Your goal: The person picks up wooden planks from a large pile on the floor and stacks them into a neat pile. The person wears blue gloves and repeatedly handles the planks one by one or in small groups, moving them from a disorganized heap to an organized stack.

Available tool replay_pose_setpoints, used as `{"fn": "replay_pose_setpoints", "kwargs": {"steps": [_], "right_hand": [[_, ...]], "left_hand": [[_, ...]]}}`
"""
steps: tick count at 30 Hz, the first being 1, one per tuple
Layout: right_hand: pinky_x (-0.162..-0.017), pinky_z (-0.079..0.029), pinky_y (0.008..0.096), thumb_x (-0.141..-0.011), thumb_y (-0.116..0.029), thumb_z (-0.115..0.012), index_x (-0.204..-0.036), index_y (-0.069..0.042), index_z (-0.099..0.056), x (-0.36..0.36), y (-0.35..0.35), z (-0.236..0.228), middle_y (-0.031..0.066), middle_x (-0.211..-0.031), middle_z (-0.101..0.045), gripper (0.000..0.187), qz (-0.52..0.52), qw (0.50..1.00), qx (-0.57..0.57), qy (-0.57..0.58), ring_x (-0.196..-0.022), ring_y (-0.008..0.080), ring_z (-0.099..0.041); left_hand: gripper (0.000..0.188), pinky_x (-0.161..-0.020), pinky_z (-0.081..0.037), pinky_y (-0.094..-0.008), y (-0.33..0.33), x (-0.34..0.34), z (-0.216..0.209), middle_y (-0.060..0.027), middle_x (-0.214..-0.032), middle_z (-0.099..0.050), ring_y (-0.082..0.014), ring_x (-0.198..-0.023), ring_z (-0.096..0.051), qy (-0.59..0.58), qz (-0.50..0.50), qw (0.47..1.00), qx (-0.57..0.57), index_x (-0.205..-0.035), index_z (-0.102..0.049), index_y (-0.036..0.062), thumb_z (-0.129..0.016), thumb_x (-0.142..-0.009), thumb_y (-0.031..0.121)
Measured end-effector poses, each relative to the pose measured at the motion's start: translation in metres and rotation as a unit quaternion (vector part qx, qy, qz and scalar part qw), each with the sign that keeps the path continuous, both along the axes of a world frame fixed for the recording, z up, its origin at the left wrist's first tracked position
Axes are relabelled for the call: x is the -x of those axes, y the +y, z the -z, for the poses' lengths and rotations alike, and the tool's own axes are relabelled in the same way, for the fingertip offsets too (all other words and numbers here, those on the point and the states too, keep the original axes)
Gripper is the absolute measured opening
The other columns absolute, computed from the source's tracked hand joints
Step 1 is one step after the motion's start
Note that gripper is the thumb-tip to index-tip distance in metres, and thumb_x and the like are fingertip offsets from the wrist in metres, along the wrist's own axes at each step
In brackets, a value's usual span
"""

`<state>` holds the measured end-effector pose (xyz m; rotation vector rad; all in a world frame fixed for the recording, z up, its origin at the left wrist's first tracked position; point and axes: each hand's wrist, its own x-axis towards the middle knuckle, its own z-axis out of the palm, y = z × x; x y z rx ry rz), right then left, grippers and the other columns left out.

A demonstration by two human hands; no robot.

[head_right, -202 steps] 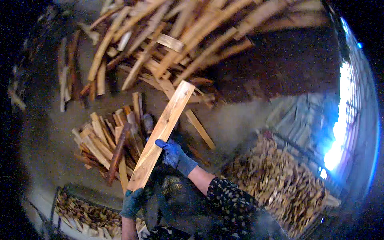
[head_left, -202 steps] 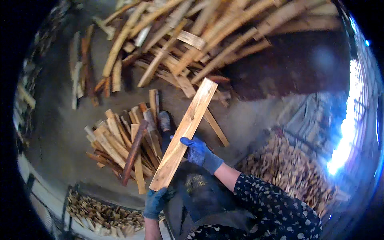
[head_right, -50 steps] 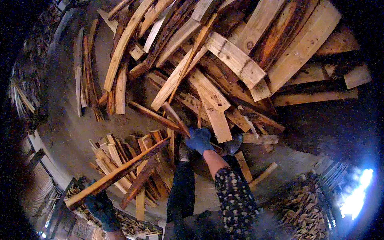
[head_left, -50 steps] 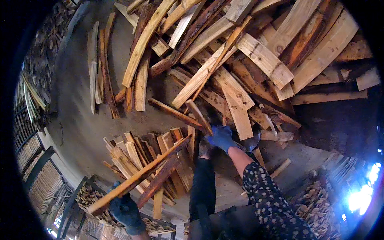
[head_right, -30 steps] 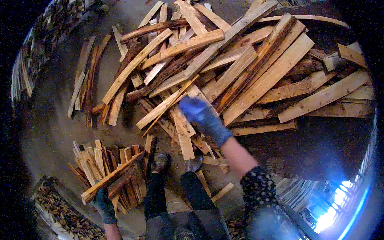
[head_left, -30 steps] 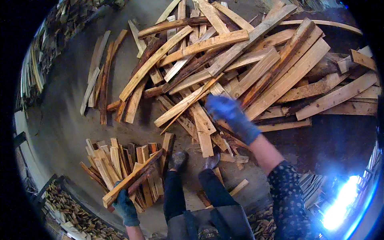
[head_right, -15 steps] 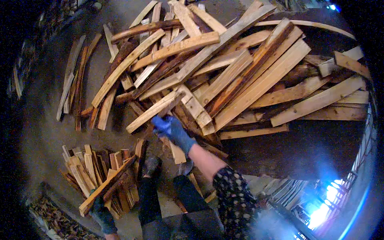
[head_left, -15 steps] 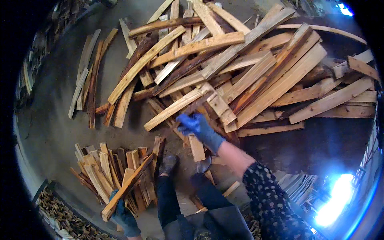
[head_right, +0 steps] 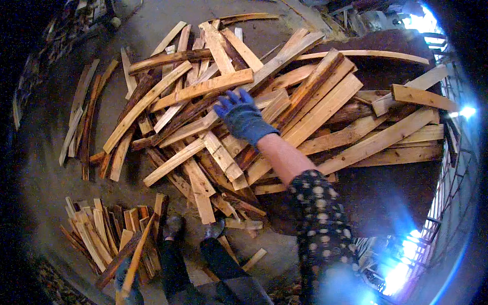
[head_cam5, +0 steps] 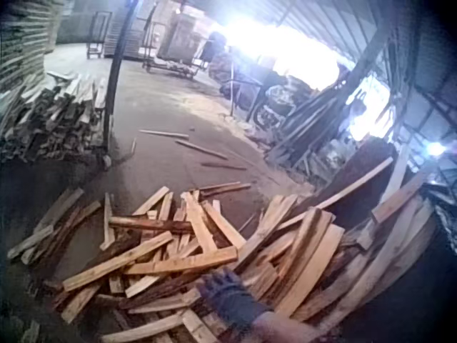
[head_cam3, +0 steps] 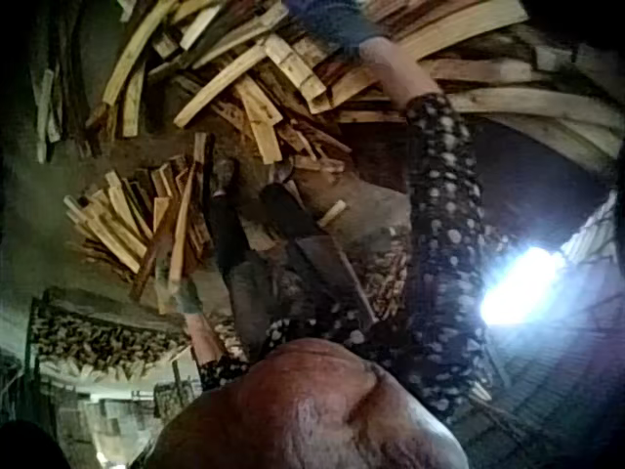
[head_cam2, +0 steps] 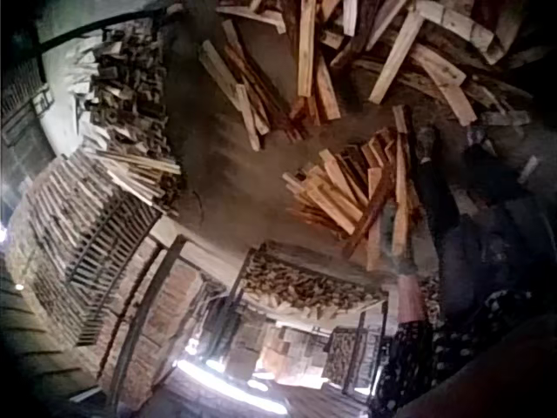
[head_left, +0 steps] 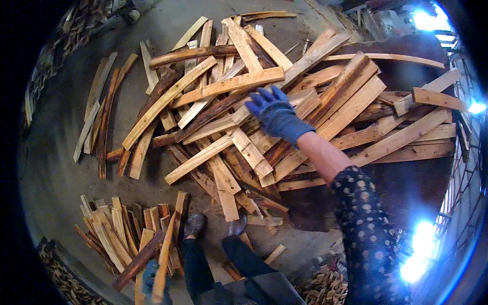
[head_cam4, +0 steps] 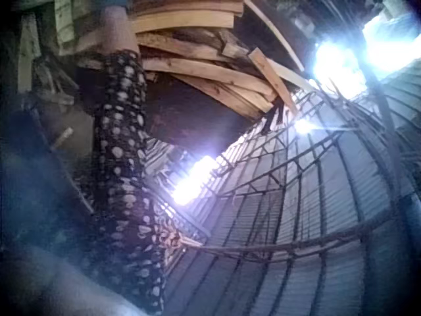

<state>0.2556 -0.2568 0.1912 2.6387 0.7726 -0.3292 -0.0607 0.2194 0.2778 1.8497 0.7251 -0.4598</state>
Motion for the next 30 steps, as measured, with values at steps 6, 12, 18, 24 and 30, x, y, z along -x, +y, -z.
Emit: {"fn": "replay_pose_setpoints", "kwargs": {"steps": [6, 12, 18, 24, 30], "right_hand": [[-0.105, -0.024, 0.0561, -0.083, -0.022, -0.049, -0.111, -0.02, -0.062, -0.014, 0.02, 0.063, 0.0103, -0.115, -0.061, 0.03, -0.003, 0.996, 0.004, -0.084, -0.111, 0.0304, -0.052], [-0.086, -0.037, 0.0427, -0.077, -0.014, -0.059, -0.075, -0.022, -0.07, -0.012, 0.056, 0.034, 0.0004, -0.075, -0.067, 0.013, 0.074, 0.984, 0.12, 0.108, -0.079, 0.0215, -0.065], [-0.08, -0.044, 0.0447, -0.061, -0.008, -0.066, -0.086, -0.011, -0.062, 0.017, 0.043, -0.08, 0.0103, -0.086, -0.06, 0.026, -0.08, 0.986, -0.078, 0.121, -0.09, 0.0302, -0.059], [-0.071, -0.053, 0.0379, -0.074, -0.018, -0.073, -0.109, -0.009, -0.06, -0.018, 0.114, -0.185, 0.0148, -0.091, -0.067, 0.038, -0.098, 0.945, -0.3, 0.086, -0.081, 0.0308, -0.066], [-0.067, -0.053, 0.0312, -0.08, -0.021, -0.072, -0.12, -0.009, -0.057, -0.046, 0.183, -0.245, 0.0063, -0.086, -0.067, 0.044, 0.013, 0.905, -0.407, 0.123, -0.073, 0.0154, -0.064]], "left_hand": [[0.03, -0.085, -0.045, -0.0345, -0.031, 0.001, -0.018, -0.0132, -0.112, -0.062, -0.0229, -0.095, -0.057, 0.045, 0.079, 0.996, -0.017, -0.118, -0.059, 0.0006, -0.054, -0.093, 0.016], [0.031, -0.079, -0.046, -0.0335, -0.037, 0.004, -0.033, -0.0144, -0.111, -0.063, -0.0231, -0.09, -0.057, 0.054, 0.082, 0.995, -0.004, -0.119, -0.06, 0.0025, -0.053, -0.095, 0.02], [0.026, -0.098, -0.041, -0.0341, -0.027, 0.011, -0.007, -0.0098, -0.113, -0.061, -0.0205, -0.109, -0.056, -0.059, 0.022, 0.995, 0.08, -0.109, -0.064, 0.0006, -0.057, -0.083, 0.003], [0.031, -0.094, -0.043, -0.0349, -0.02, 0.003, -0.025, -0.0093, -0.108, -0.064, -0.0195, -0.104, -0.058, -0.131, -0.009, 0.99, 0.049, -0.104, -0.064, 0.0011, -0.071, -0.074, 0.005], [0.018, -0.081, -0.048, -0.0274, -0.001, -0.045, -0.04, -0.0048, -0.097, -0.067, -0.0125, -0.089, -0.061, -0.064, -0.188, 0.98, 0.031, -0.097, -0.067, -0.0004, -0.068, -0.08, 0.006]]}}
